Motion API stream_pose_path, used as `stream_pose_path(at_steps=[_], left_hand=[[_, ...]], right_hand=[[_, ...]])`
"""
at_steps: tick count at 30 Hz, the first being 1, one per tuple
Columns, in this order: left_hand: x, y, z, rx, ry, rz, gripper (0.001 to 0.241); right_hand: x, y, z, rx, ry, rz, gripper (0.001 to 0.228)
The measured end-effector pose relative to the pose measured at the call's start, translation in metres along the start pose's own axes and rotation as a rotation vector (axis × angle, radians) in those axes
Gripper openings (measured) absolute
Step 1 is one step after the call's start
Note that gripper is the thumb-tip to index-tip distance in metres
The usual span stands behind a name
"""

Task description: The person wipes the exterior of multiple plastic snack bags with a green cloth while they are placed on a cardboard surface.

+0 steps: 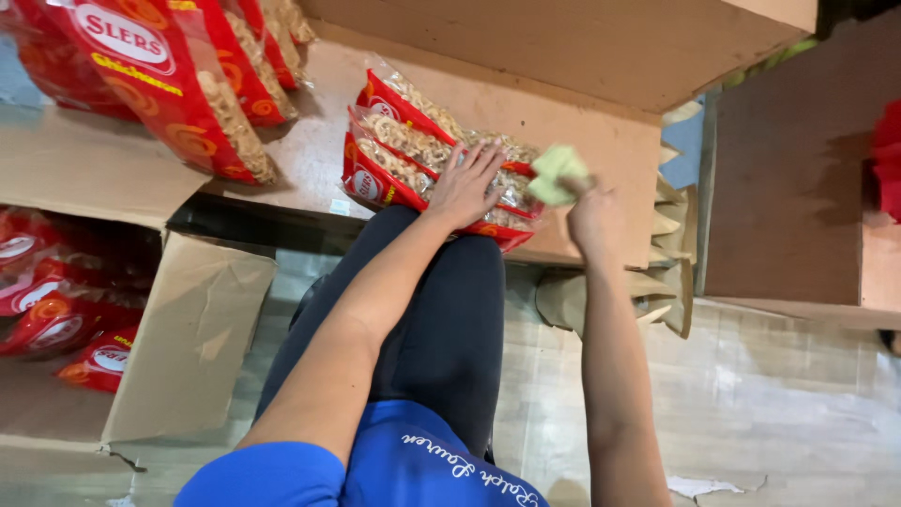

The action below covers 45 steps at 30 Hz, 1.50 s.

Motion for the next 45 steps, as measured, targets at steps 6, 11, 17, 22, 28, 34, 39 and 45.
stream_pose_path(at_steps=[6, 11, 17, 22, 28, 34, 39, 45], left_hand=[[-0.018, -0.004, 0.004, 0.119, -0.258, 0.01, 0.063], [0.0, 0.004, 0.004, 0.022, -0.088, -0.036, 0.07], [-0.075, 0.069, 0.026, -0.242, -0.46, 0.099, 0.052], [-0.097, 0.183, 0.016, -0.863, -0.167, 0.12, 0.092], [-0.087, 0.197, 0.004, -0.865, -0.092, -0.056, 0.047], [-0.079, 0.2, 0.004, -0.819, -0.095, -0.073, 0.045], [-0.078, 0.206, -0.004, -0.858, -0.117, -0.086, 0.041], [-0.085, 0.201, -0.01, -0.864, -0.163, -0.144, 0.03]], right_hand=[[-0.065, 0.03, 0.07, 0.003, -0.139, 0.201, 0.054], [0.017, 0.08, 0.115, -0.026, 0.22, 0.218, 0.054], [0.05, 0.095, 0.112, 0.04, 0.352, 0.136, 0.048], [0.041, 0.088, 0.11, 0.087, 0.351, 0.268, 0.057], [0.048, 0.08, 0.124, 0.218, 0.43, 0.279, 0.042], [0.06, 0.115, 0.143, 0.136, 0.463, 0.23, 0.033], [0.063, 0.181, 0.165, -0.031, 0.509, 0.427, 0.037], [0.031, 0.244, 0.158, 0.022, 0.563, 0.962, 0.043]])
Point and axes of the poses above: each hand's wrist, its own z-axis towards the middle knuckle, its own x-axis out of the palm, y = z × x, the point moved 10 cm from there along z, towards the middle knuckle, and after that the axes turned 1 degree about y, right-handed, at the moved point
